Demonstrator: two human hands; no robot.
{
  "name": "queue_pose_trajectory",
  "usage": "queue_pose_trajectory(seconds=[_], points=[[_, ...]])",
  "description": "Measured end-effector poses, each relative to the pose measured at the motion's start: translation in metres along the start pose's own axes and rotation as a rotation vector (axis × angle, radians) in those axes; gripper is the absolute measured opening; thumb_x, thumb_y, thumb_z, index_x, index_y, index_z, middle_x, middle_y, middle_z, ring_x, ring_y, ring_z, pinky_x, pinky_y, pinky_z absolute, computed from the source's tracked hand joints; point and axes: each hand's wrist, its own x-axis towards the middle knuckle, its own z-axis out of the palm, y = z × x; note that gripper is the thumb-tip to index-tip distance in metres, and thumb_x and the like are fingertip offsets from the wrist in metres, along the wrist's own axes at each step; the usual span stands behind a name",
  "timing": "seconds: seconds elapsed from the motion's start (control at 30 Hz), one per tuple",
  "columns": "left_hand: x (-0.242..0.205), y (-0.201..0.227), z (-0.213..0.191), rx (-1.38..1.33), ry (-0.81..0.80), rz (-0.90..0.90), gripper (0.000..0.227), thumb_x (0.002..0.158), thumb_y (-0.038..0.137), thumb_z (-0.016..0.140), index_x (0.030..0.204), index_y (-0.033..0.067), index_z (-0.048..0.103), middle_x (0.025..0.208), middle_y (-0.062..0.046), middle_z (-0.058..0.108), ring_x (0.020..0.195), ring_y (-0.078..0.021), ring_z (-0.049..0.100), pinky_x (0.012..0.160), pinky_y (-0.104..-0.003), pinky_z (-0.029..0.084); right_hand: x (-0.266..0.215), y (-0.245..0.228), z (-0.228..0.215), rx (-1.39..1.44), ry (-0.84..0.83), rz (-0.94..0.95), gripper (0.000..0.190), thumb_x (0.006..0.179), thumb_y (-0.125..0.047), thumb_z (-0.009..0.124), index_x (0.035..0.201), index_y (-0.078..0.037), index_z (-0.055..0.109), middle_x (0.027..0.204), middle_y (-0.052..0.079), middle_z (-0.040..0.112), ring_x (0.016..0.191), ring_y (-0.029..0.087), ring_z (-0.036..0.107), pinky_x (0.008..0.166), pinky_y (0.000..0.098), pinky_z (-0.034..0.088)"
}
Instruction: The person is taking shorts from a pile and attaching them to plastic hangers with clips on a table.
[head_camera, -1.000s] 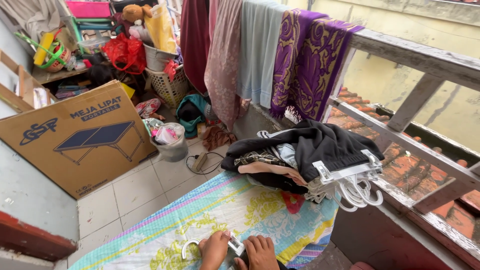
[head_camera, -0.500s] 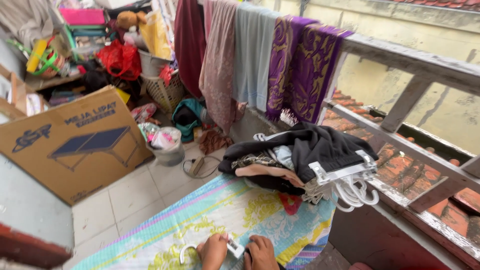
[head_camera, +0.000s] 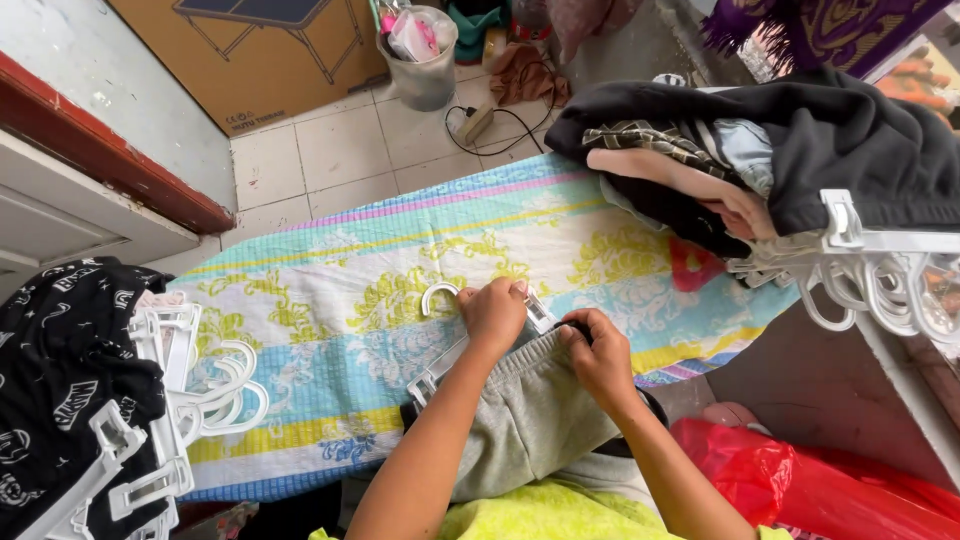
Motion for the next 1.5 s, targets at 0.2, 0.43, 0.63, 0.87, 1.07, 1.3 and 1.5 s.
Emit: queue_pose_trajectory(seconds=[0.2,0.43,0.63,0.87,1.07,1.3,1.5], points=[[0.002,-0.002,-0.007,-0.049,0.013,-0.028,0.044,0.103,0.045,0.045,0.102,0.0139,0.075,0.103,-0.010,0.080,0.114,-0.0276,0.071,0.116,-0.042,0.024,0.006,-0.006,0.003,0.053,-0.002,0.065,0.009,0.097,-0.012,0.069,0.103,-0.014,0.075,0.090,0.010,0.074,0.091,0.028,0.072,0.085,0.0414,0.055],[0.002,-0.007,-0.007,-0.114,0.036,-0.075,0.042,0.104,0.045,0.046,0.100,0.0155,0.075,0.099,-0.009,0.080,0.111,-0.0263,0.072,0.116,-0.041,0.024,0.016,-0.007,0.009,0.077,-0.034,0.056,0.009,0.097,-0.009,0.067,0.104,-0.011,0.073,0.091,0.013,0.072,0.093,0.030,0.069,0.089,0.0441,0.054],[0.006,-0.013,-0.011,-0.171,-0.005,-0.083,0.044,0.105,0.048,0.045,0.099,0.0161,0.075,0.099,-0.010,0.079,0.114,-0.0273,0.070,0.118,-0.042,0.021,0.026,0.002,0.016,0.110,-0.065,0.061,0.010,0.096,-0.009,0.068,0.103,-0.013,0.074,0.090,0.009,0.071,0.092,0.024,0.067,0.090,0.0415,0.053],[0.011,-0.018,-0.010,-0.172,-0.026,-0.096,0.045,0.106,0.048,0.043,0.100,0.0172,0.075,0.100,-0.009,0.079,0.114,-0.0264,0.070,0.118,-0.042,0.020,0.028,-0.024,0.010,0.008,-0.075,0.008,0.008,0.098,-0.010,0.066,0.104,-0.012,0.072,0.093,0.012,0.072,0.095,0.032,0.070,0.090,0.0452,0.054],[0.012,-0.016,-0.013,-0.203,-0.057,-0.122,0.044,0.106,0.047,0.043,0.103,0.0180,0.076,0.103,-0.009,0.079,0.118,-0.0269,0.068,0.120,-0.043,0.017,0.028,-0.026,0.008,-0.042,-0.079,-0.064,0.007,0.099,-0.010,0.068,0.105,-0.010,0.071,0.093,0.015,0.071,0.097,0.038,0.070,0.090,0.0484,0.055],[0.019,-0.021,-0.011,-0.201,-0.078,-0.106,0.045,0.105,0.048,0.041,0.103,0.0188,0.076,0.106,-0.009,0.079,0.120,-0.0277,0.067,0.121,-0.043,0.018,0.035,-0.006,0.015,-0.133,-0.055,-0.260,0.008,0.099,-0.011,0.068,0.107,-0.011,0.068,0.095,0.011,0.070,0.096,0.034,0.070,0.089,0.0449,0.057],[0.019,-0.021,-0.014,-0.176,-0.104,-0.104,0.046,0.104,0.049,0.039,0.104,0.0205,0.075,0.108,-0.008,0.079,0.122,-0.0281,0.066,0.121,-0.043,0.018,0.036,-0.002,0.018,-0.140,-0.040,-0.335,0.009,0.100,-0.010,0.067,0.109,-0.009,0.065,0.096,0.011,0.068,0.098,0.035,0.069,0.089,0.0458,0.057]])
